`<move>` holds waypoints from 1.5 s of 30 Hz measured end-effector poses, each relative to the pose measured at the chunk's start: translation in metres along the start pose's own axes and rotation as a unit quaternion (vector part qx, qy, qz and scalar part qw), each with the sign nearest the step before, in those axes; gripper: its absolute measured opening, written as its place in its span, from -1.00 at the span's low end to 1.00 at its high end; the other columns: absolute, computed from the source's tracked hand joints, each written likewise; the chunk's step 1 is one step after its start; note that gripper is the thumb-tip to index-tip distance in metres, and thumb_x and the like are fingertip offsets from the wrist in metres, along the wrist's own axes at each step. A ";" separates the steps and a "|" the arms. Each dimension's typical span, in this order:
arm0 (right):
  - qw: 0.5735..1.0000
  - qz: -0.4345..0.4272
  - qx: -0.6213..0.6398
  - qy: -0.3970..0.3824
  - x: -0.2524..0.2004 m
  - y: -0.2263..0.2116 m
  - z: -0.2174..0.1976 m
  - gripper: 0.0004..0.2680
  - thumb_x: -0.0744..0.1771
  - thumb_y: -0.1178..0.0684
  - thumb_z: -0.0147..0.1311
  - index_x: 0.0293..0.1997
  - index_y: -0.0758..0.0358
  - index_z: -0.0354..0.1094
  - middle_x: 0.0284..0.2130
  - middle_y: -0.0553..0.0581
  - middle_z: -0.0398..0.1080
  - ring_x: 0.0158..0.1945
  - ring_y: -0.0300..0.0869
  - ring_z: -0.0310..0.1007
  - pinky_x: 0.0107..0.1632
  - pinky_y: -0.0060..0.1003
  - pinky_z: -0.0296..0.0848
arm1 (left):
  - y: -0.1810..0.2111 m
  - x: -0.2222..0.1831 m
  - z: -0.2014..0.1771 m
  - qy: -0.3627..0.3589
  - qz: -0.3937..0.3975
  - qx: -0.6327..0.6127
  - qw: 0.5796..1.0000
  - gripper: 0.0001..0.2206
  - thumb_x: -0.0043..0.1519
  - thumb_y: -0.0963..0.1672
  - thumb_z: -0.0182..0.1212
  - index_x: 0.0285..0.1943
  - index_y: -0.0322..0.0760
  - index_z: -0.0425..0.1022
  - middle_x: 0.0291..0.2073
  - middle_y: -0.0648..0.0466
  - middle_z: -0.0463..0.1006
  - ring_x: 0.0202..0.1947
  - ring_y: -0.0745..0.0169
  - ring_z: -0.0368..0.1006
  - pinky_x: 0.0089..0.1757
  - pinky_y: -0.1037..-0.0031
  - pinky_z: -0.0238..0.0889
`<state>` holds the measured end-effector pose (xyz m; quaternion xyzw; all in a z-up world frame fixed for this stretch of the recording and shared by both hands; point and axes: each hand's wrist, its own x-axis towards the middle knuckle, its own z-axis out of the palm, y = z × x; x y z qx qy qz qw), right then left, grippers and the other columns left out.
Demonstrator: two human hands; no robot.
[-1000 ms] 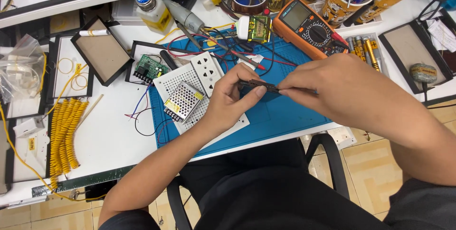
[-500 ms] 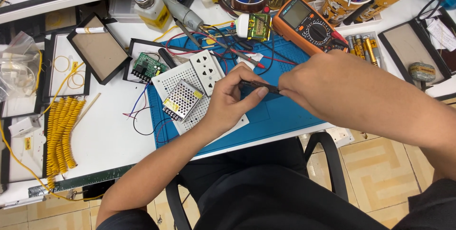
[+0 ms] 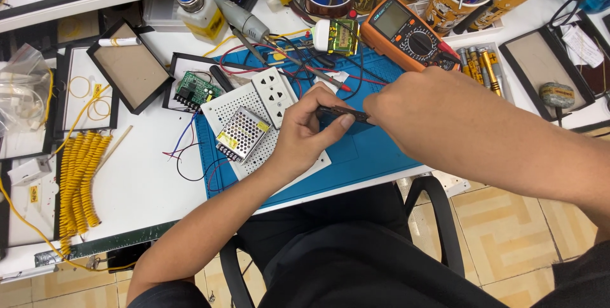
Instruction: Disassembling a smartphone using a screwdriver and prying tools on a repair bench
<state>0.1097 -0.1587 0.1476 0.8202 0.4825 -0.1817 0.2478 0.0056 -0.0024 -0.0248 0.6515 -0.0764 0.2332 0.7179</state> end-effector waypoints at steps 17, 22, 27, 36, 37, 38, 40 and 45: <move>0.733 -0.086 0.490 0.463 0.013 -0.034 0.073 -0.92 0.40 0.19 0.38 -0.05 0.28 0.58 -0.17 0.16 0.58 -0.13 -0.19 0.58 -0.09 -0.37 0.66 | 0.003 -0.001 0.000 -0.001 0.011 0.018 1.000 -0.88 0.48 -0.10 0.32 0.10 -0.16 0.53 -0.06 0.12 0.50 0.02 0.28 0.42 0.11 0.47 0.29; 0.727 -0.105 0.447 0.510 0.017 -0.035 0.073 -0.93 0.40 0.28 0.40 -0.11 0.36 0.57 -0.19 0.24 0.53 -0.17 -0.12 0.56 -0.06 -0.32 0.60 | 0.009 -0.001 0.005 0.005 0.004 -0.035 0.999 -0.37 0.43 -0.23 0.33 0.61 -0.18 0.03 -0.03 -0.03 0.51 0.04 0.21 0.49 0.14 0.44 0.39; 0.727 -0.072 0.420 0.538 0.019 -0.038 0.077 -0.95 0.43 0.29 0.36 -0.08 0.38 0.56 -0.18 0.22 0.46 -0.17 -0.10 0.53 -0.08 -0.30 0.62 | 0.004 -0.010 0.018 0.080 0.168 0.263 0.947 -0.25 0.18 -0.16 0.68 0.25 -0.18 0.00 0.24 -0.21 0.30 0.30 -0.16 0.42 0.25 0.16 0.38; 0.697 -0.061 0.553 0.452 0.024 -0.035 0.081 -0.91 0.42 0.24 0.34 -0.20 0.30 0.49 -0.25 0.11 0.45 -0.19 -0.24 0.48 -0.12 -0.43 0.59 | -0.004 -0.013 0.012 0.065 0.158 0.309 0.936 -0.29 0.22 -0.14 0.68 0.24 -0.31 0.05 0.10 -0.26 0.42 0.17 -0.20 0.55 0.09 0.21 0.50; 0.697 -0.060 0.554 0.451 0.023 -0.035 0.081 -0.91 0.42 0.24 0.34 -0.20 0.30 0.49 -0.25 0.11 0.45 -0.19 -0.24 0.48 -0.12 -0.43 0.59 | -0.005 -0.014 0.011 0.064 0.157 0.308 0.936 -0.29 0.22 -0.14 0.68 0.24 -0.31 0.05 0.10 -0.26 0.42 0.17 -0.20 0.55 0.09 0.21 0.50; 0.696 -0.058 0.557 0.450 0.024 -0.035 0.080 -0.91 0.42 0.24 0.33 -0.20 0.30 0.49 -0.25 0.11 0.44 -0.19 -0.24 0.48 -0.12 -0.42 0.58 | -0.006 -0.013 0.010 0.063 0.164 0.329 0.928 -0.30 0.23 -0.11 0.69 0.26 -0.31 0.09 0.10 -0.22 0.44 0.16 -0.18 0.57 0.10 0.20 0.53; 0.695 -0.057 0.560 0.448 0.024 -0.035 0.080 -0.91 0.42 0.24 0.33 -0.20 0.29 0.49 -0.25 0.11 0.44 -0.18 -0.24 0.48 -0.12 -0.42 0.58 | -0.007 -0.011 0.007 0.062 0.170 0.350 0.919 -0.30 0.23 -0.09 0.71 0.29 -0.31 0.13 0.11 -0.19 0.46 0.15 -0.15 0.58 0.11 0.19 0.55; 0.696 -0.063 0.571 0.431 0.024 -0.033 0.080 -0.92 0.41 0.24 0.33 -0.20 0.28 0.50 -0.25 0.09 0.45 -0.19 -0.26 0.46 -0.13 -0.45 0.57 | -0.003 -0.006 0.002 0.025 0.200 0.346 0.916 -0.35 0.28 -0.09 0.68 0.27 -0.28 0.14 0.04 -0.19 0.49 0.02 -0.20 0.57 0.00 0.11 0.53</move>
